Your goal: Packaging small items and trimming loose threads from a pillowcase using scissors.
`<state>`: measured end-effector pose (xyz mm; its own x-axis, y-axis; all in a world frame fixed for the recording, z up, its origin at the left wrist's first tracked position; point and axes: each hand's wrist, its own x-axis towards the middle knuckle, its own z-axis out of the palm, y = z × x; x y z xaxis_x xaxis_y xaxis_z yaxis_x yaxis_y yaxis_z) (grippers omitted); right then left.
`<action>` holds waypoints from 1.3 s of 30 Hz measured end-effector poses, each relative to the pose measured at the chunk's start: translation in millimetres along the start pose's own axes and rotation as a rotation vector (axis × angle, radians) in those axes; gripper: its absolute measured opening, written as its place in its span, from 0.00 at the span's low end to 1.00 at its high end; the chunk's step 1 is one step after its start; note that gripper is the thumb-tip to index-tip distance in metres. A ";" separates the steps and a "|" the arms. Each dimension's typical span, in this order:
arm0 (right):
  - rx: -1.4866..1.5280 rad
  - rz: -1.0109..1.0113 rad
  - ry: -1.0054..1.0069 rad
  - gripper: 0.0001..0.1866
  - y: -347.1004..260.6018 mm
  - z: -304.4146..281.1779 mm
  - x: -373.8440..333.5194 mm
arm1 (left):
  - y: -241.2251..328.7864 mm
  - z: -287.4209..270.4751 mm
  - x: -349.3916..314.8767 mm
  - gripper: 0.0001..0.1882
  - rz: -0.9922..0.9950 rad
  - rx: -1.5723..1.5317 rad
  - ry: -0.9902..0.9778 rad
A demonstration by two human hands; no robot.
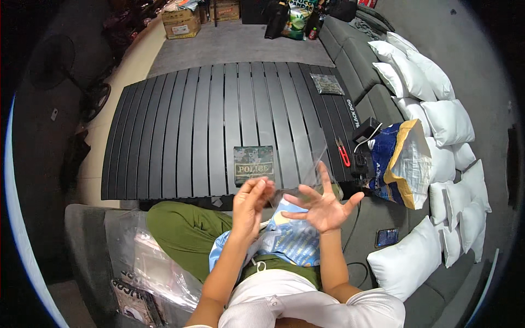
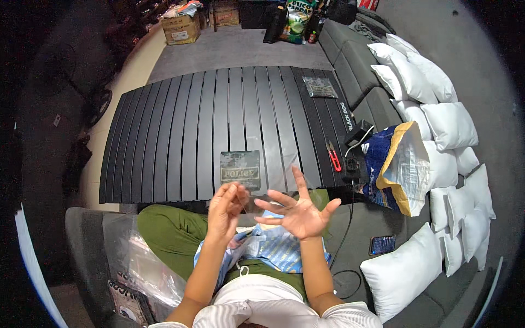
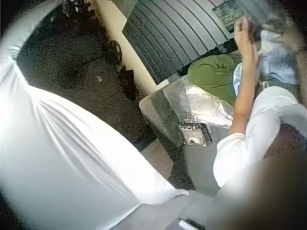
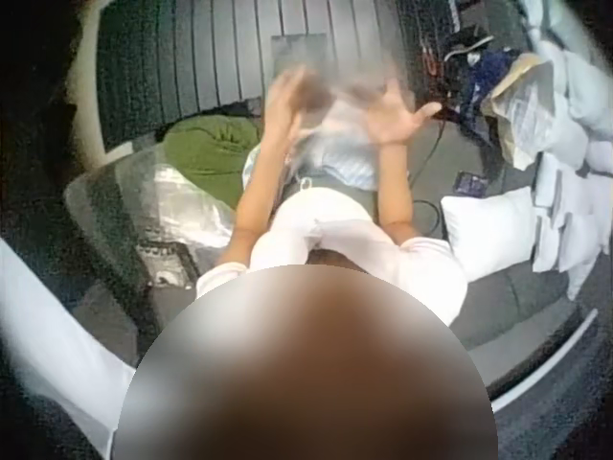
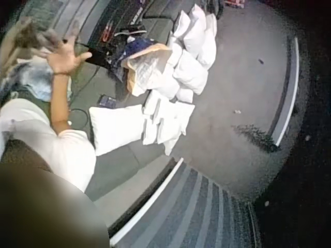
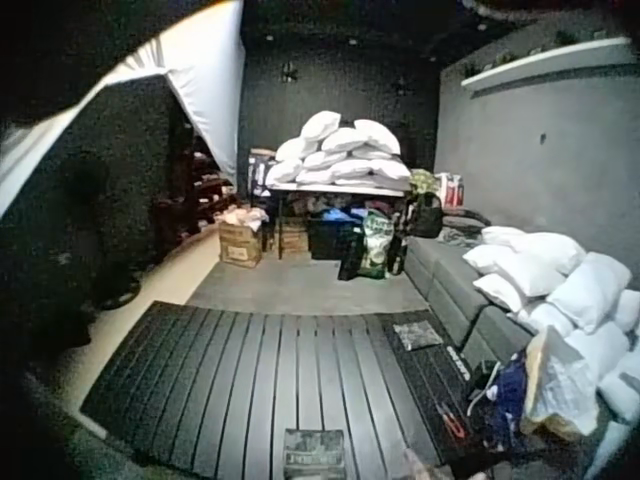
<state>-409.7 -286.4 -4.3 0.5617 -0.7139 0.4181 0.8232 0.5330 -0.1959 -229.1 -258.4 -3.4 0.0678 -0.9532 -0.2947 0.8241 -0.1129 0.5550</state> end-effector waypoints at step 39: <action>-0.448 -0.263 0.194 0.32 17.7 -13.3 17.7 | -59.7 -15.0 -3.3 0.14 -0.455 -0.785 -0.382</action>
<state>-384.1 -295.7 -12.2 0.3026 -0.8898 0.3415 0.8687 0.1102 -0.4829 -270.1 -244.3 -47.2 -0.4213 -0.9069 -0.0038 0.8751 -0.4054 -0.2644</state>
